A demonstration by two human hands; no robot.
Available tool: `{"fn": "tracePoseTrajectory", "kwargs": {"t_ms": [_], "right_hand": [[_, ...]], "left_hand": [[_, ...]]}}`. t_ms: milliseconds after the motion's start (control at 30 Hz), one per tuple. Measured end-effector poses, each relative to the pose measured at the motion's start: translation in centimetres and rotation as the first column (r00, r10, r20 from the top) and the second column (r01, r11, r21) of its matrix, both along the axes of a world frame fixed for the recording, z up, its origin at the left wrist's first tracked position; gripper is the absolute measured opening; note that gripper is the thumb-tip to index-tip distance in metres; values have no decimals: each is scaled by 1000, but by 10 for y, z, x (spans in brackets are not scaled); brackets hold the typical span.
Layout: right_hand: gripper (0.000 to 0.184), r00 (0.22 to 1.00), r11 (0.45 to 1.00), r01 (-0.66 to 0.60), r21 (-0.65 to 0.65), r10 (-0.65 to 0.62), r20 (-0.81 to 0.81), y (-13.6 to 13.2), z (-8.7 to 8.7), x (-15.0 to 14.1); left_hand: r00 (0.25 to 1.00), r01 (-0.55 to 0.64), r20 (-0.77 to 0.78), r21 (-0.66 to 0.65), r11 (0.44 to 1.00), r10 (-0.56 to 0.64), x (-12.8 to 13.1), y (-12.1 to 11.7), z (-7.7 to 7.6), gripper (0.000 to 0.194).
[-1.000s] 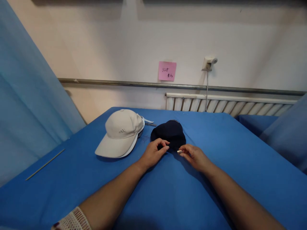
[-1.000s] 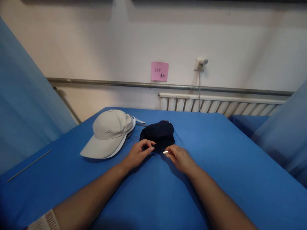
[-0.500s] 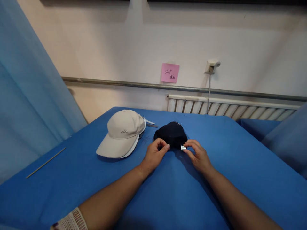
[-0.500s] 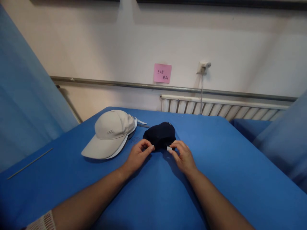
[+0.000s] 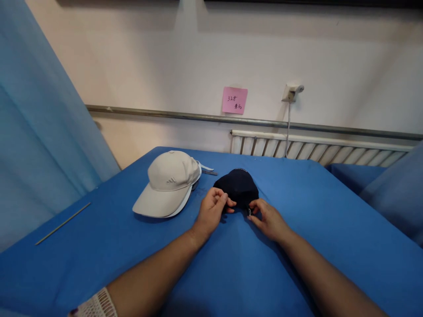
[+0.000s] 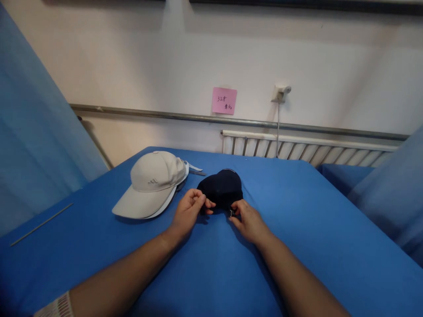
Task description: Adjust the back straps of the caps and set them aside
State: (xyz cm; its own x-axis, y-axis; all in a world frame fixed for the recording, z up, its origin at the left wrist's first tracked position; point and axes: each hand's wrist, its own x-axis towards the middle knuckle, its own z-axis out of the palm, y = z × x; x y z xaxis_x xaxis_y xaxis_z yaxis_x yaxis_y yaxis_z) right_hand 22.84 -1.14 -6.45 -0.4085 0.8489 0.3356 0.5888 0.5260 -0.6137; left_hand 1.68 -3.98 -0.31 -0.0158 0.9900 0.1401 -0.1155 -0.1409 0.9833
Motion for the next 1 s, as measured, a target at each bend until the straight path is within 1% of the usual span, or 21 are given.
{"fn": "tracePoseTrajectory", "kwargs": {"t_ms": [67, 200, 300, 367, 500, 567, 700, 867, 1000], "right_hand": [[26, 1000, 1000, -25, 13, 25, -2, -1, 0, 0], [17, 999, 998, -39, 46, 39, 6, -1, 2, -2], [23, 998, 996, -61, 64, 62, -11, -3, 5, -4], [23, 996, 994, -84, 71, 86, -14, -5, 7, -5], [15, 993, 992, -118, 49, 119, -24, -8, 11, -8], [16, 990, 990, -134, 37, 135, -34, -10, 12, -8], [19, 988, 988, -152, 20, 153, -34, -12, 12, -9], [17, 982, 985, -170, 27, 171, -85, -14, 14, -10], [14, 956, 981, -193, 18, 192, -223, -19, 18, -11]], "left_hand": [[1000, 12, -27, 8, 1000, -12, 2, -2, -1, 29], [997, 33, -64, 26, 999, -31, 3, -1, -5, 27], [994, 51, -97, 33, 998, -48, 3, 1, -8, 27], [991, 65, -120, 29, 997, -62, 3, 1, -10, 26], [983, 74, -168, 10, 997, -72, 4, 0, -12, 24], [981, 72, -184, 18, 997, -68, 5, -1, -12, 22], [973, 88, -218, 73, 993, -70, 4, -1, -13, 18], [921, 138, -380, 122, 983, -82, 2, -2, -16, 17], [855, 197, -508, 127, 972, -107, 0, -2, -18, 18]]}}
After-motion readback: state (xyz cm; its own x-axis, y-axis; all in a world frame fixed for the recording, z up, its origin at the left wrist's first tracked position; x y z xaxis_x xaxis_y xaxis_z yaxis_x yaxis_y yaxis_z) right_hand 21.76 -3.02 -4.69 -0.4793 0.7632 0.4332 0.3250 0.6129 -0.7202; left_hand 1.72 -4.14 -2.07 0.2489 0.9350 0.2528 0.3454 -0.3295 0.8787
